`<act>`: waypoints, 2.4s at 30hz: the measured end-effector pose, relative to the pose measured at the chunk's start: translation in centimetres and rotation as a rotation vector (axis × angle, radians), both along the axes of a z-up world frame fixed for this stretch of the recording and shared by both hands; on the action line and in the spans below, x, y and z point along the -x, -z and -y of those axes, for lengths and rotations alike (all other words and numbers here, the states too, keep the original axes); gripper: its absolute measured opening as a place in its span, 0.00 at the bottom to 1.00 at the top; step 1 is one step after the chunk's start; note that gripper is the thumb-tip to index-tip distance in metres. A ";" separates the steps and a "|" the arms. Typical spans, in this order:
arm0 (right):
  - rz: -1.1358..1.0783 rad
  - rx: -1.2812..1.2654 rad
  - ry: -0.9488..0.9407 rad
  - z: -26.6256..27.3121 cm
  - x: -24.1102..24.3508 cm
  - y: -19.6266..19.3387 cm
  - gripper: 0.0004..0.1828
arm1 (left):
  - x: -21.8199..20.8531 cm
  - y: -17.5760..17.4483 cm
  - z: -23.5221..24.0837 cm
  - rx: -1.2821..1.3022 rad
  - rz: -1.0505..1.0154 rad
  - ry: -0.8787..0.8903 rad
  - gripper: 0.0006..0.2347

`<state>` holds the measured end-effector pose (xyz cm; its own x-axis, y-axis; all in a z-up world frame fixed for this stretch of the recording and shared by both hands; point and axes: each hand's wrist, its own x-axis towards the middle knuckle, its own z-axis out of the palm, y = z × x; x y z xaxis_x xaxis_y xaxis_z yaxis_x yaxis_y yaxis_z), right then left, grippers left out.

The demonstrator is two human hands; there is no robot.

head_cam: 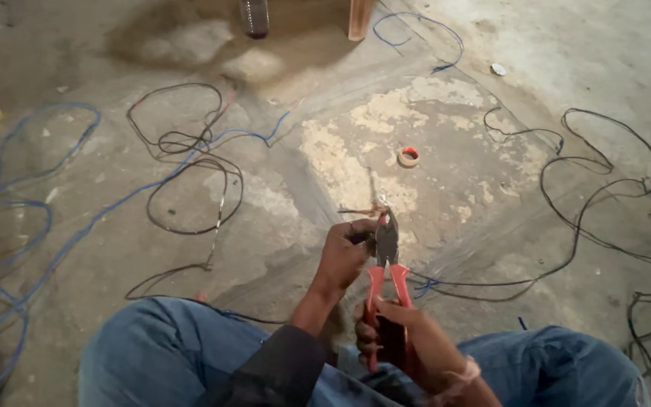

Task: The person strips the insulation from two black wires using pliers, twists the exposed copper strands together, and then wraps the connection with blue electrical tape. The person repeats this process for a second wire pair.

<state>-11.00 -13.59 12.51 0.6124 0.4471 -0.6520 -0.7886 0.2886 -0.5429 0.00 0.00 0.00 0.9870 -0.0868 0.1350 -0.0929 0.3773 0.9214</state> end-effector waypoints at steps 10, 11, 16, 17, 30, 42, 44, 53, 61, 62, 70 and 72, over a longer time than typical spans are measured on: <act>0.036 -0.203 0.006 -0.3 0.6 2.3 0.17 | 0.8 -3.8 0.5 -0.082 -0.123 -0.039 0.10; 0.037 -0.176 0.009 -0.3 0.7 2.4 0.16 | 0.9 -4.0 0.1 -0.165 -0.128 -0.095 0.11; 0.588 0.249 -0.233 2.0 -1.0 1.5 0.12 | 0.9 -4.8 -1.6 0.171 -0.089 0.008 0.09; 0.832 0.383 -0.294 2.8 -1.4 1.2 0.16 | 0.8 -5.0 -1.6 0.125 -0.109 -0.028 0.10; 0.664 0.706 -0.006 7.5 -3.7 1.9 0.28 | 1.9 -10.1 -1.3 -0.350 -0.040 -0.300 0.05; 0.708 0.707 -0.024 5.8 -2.8 4.2 0.18 | 2.7 -11.5 -0.2 -0.637 0.341 -0.260 0.03; 0.860 0.782 -0.042 5.7 -2.8 3.7 0.14 | 2.6 -11.5 0.1 -0.637 0.400 -0.252 0.03; 1.306 1.269 0.033 4.5 -2.0 1.6 0.22 | 3.1 -12.6 0.1 -0.718 0.421 -0.272 0.03; 1.288 1.447 0.033 3.8 -1.8 -0.2 0.28 | 3.1 -12.6 1.0 -0.531 0.295 -0.341 0.04; 1.310 1.446 0.048 3.6 -1.8 -0.4 0.29 | 3.0 -12.4 1.2 -0.518 0.298 -0.356 0.04; 1.365 1.480 0.134 2.6 -1.7 -1.0 0.34 | 2.6 -11.6 1.5 -0.335 0.157 -0.257 0.04; 1.344 1.479 0.123 2.7 -1.6 -1.0 0.34 | 2.7 -11.8 1.3 -0.366 0.164 -0.254 0.04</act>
<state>-9.41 -16.34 13.50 0.9127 0.0200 0.4082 0.2348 -0.8430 -0.4839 -2.68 -1.34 11.80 0.9513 0.0836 0.2966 -0.2958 -0.0226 0.9550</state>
